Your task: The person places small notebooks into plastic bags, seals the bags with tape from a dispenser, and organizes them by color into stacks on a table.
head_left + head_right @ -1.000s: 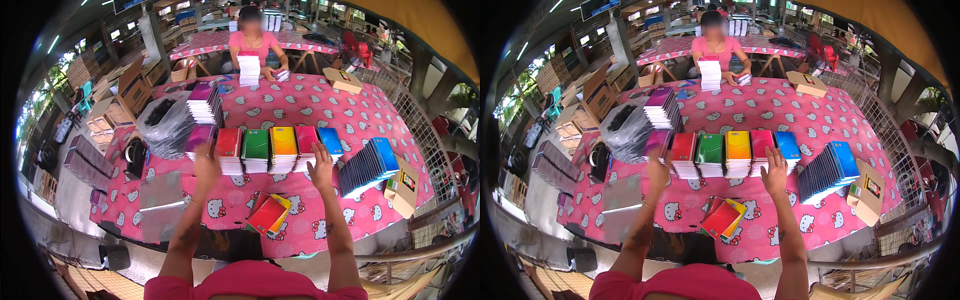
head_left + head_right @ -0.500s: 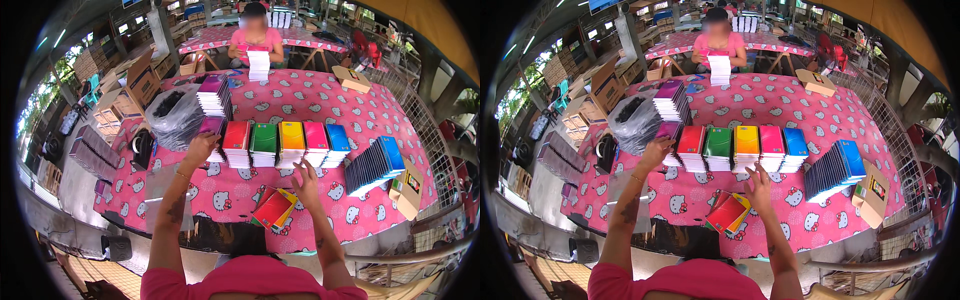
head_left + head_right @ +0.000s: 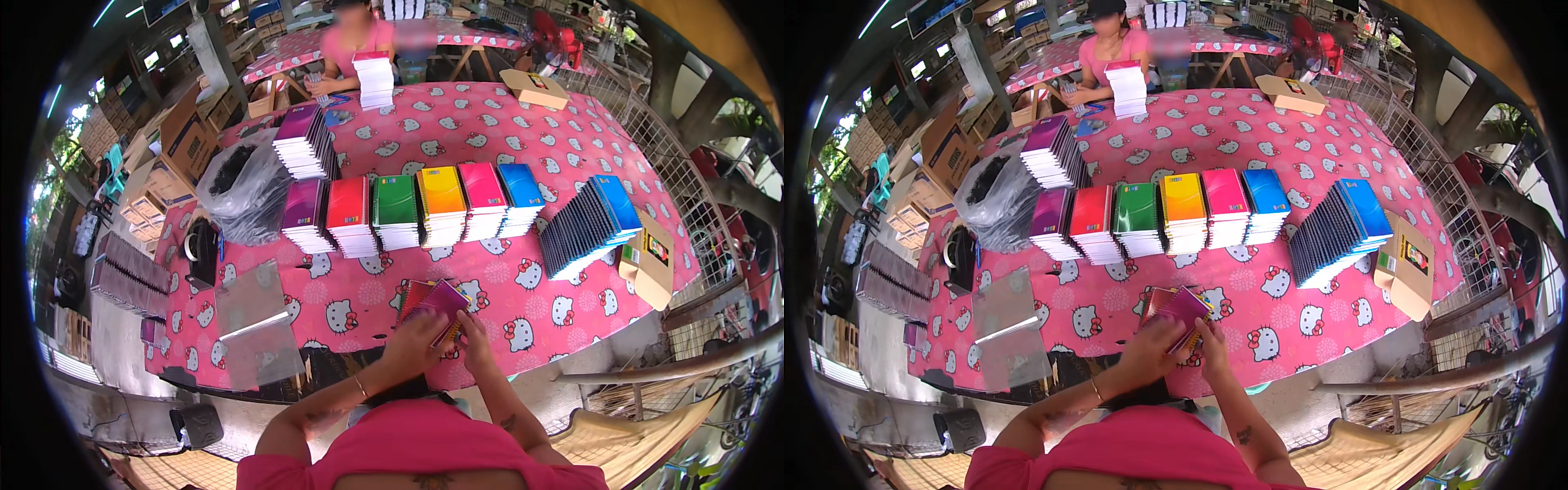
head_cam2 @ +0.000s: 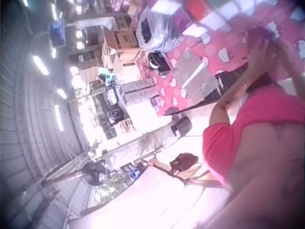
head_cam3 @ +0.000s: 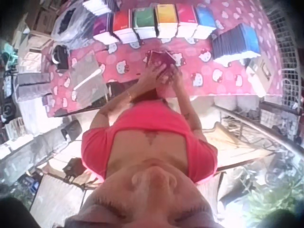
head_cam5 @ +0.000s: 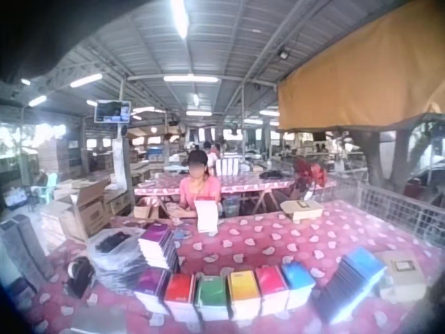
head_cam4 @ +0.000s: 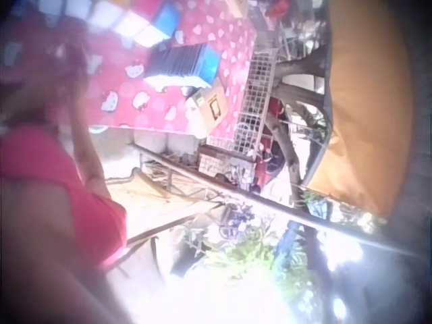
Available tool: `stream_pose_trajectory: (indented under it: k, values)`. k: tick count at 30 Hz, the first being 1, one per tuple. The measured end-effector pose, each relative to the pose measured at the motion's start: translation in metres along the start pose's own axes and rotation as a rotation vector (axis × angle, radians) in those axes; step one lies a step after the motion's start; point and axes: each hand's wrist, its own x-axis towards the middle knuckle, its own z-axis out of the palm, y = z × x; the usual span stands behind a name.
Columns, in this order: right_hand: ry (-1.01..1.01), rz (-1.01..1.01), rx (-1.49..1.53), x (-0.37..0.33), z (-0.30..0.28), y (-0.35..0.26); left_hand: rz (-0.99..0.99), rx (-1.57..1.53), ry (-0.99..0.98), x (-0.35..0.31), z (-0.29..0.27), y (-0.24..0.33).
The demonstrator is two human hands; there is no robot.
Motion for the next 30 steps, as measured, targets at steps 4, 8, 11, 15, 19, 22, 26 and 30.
stream_pose_trajectory:
  k: [4, 8, 11, 15, 19, 22, 26, 30]
  values:
    - [-0.079, 0.016, 0.033, 0.018, 0.019, 0.007, -0.676, -0.237, 0.011, -0.007, 0.039, -0.063]
    - [-0.062, -0.122, -0.067, 0.038, 0.066, 0.027, -0.791, -1.067, -0.012, -0.019, 0.043, -0.085]
    - [-0.338, -0.001, -0.030, 0.023, 0.080, 0.005, -0.658, -1.122, 0.073, -0.079, -0.002, -0.103]
    - [-0.593, 0.462, 0.073, 0.017, 0.099, 0.000, 0.057, 0.096, 0.002, -0.090, -0.108, -0.077]
    - [-0.674, 0.452, 0.061, 0.000, 0.153, 0.036, 0.329, -0.229, 0.095, -0.115, -0.132, -0.120]
    - [-0.673, -0.044, 0.121, -0.039, 0.195, 0.040, -0.043, -0.743, 0.168, -0.138, -0.154, -0.141]
    - [-0.627, -0.607, -0.180, -0.052, 0.216, 0.074, -0.506, -1.475, 0.188, -0.150, -0.093, -0.187]
    - [-0.460, -0.655, -0.257, -0.015, 0.220, 0.130, -0.212, -1.209, 0.216, -0.153, -0.028, -0.217]
